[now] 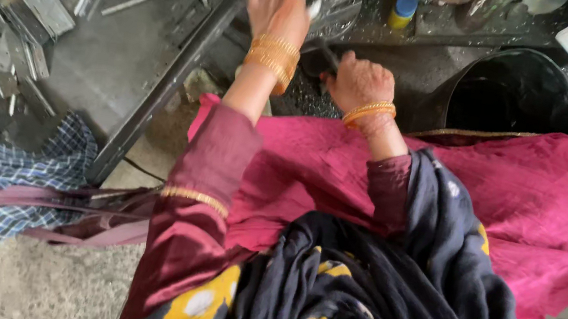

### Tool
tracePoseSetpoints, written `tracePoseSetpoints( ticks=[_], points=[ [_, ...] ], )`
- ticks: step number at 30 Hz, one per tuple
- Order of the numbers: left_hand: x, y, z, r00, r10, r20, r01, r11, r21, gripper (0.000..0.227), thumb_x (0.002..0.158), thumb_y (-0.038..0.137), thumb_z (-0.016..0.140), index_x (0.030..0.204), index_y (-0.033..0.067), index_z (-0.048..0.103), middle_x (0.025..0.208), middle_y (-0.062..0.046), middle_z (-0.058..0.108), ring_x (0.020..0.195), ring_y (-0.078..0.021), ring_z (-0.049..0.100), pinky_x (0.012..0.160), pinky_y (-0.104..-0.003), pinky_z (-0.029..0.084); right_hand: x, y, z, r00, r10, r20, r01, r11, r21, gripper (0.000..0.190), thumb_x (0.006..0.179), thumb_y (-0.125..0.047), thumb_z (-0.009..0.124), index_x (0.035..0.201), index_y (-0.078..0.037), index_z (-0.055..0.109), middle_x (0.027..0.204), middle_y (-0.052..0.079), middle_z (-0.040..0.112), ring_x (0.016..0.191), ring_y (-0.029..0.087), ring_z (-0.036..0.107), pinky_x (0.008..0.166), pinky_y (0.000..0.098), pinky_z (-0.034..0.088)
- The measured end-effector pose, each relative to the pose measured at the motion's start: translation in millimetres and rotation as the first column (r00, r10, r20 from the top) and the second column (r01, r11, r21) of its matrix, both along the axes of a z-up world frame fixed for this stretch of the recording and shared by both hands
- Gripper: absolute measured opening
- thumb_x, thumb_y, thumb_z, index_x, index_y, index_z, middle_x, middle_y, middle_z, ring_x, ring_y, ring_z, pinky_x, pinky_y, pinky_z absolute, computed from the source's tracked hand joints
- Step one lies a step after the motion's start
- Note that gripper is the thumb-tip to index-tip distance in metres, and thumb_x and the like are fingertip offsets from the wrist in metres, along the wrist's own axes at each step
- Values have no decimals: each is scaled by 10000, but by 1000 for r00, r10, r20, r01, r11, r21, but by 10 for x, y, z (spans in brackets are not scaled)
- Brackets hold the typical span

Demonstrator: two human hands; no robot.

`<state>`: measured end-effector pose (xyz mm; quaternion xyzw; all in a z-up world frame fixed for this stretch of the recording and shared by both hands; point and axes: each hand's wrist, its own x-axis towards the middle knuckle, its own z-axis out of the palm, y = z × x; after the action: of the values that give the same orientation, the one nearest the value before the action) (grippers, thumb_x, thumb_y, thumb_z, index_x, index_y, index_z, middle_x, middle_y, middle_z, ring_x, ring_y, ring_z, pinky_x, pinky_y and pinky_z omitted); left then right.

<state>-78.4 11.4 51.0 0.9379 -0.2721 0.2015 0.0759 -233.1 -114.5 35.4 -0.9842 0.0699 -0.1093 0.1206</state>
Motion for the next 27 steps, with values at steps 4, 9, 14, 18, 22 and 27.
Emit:
tracePoseSetpoints(
  ticks=[4, 9, 14, 18, 22, 27],
  points=[
    [52, -178, 87, 994, 104, -16, -102, 989, 105, 225, 940, 258, 689, 946, 69, 810, 1451, -197, 604, 1461, -339, 413, 1236, -568, 179, -14, -76, 42, 997, 14, -76, -7, 996, 93, 457, 919, -450, 738, 1038, -26, 614, 826, 205, 730, 811, 409, 718, 701, 521, 553],
    [-185, 13, -101, 996, 5, 86, 14, 975, -221, 323, 875, 247, 689, 1045, -20, 754, 1462, -176, 571, 1409, -367, 383, 1137, -633, 141, -37, -57, 59, 994, -6, -108, 16, 995, 99, 415, 868, -415, 737, 1016, -46, 622, 807, 201, 726, 789, 410, 718, 695, 513, 560],
    [123, 10, -238, 996, 22, 89, -12, 994, -110, 359, 946, 226, 661, 1228, 9, 708, 1389, -133, 616, 1405, -349, 419, 1205, -637, 181, -72, -29, -77, 997, -17, -77, 21, 998, 57, 455, 931, -461, 717, 1005, -23, 621, 804, 212, 724, 776, 414, 718, 669, 519, 557],
    [453, -175, -251, 986, 129, 102, -125, 991, -44, 276, 1011, 166, 614, 1242, 53, 713, 1364, -108, 643, 1427, -321, 444, 1243, -629, 208, -81, -162, -351, 983, -24, -180, 65, 972, 226, 433, 928, -456, 715, 1020, -37, 660, 829, 216, 726, 817, 421, 709, 714, 533, 547],
    [265, -171, -325, 984, 65, 167, -37, 985, -166, 381, 921, 288, 632, 1155, 2, 726, 1341, -149, 632, 1337, -366, 453, 1146, -647, 204, -255, -185, -604, 969, -32, -244, 113, 938, 327, 416, 921, -474, 722, 971, -61, 700, 885, 206, 725, 854, 419, 709, 724, 531, 548],
    [250, -58, -247, 995, 85, 51, -82, 995, -63, 194, 914, 153, 586, 966, 80, 758, 1421, -80, 609, 1383, -333, 444, 1172, -654, 184, -140, -78, -438, 978, -70, -195, 127, 948, 292, 438, 893, -485, 724, 954, -53, 690, 833, 210, 722, 806, 430, 704, 686, 538, 542]
  ],
)
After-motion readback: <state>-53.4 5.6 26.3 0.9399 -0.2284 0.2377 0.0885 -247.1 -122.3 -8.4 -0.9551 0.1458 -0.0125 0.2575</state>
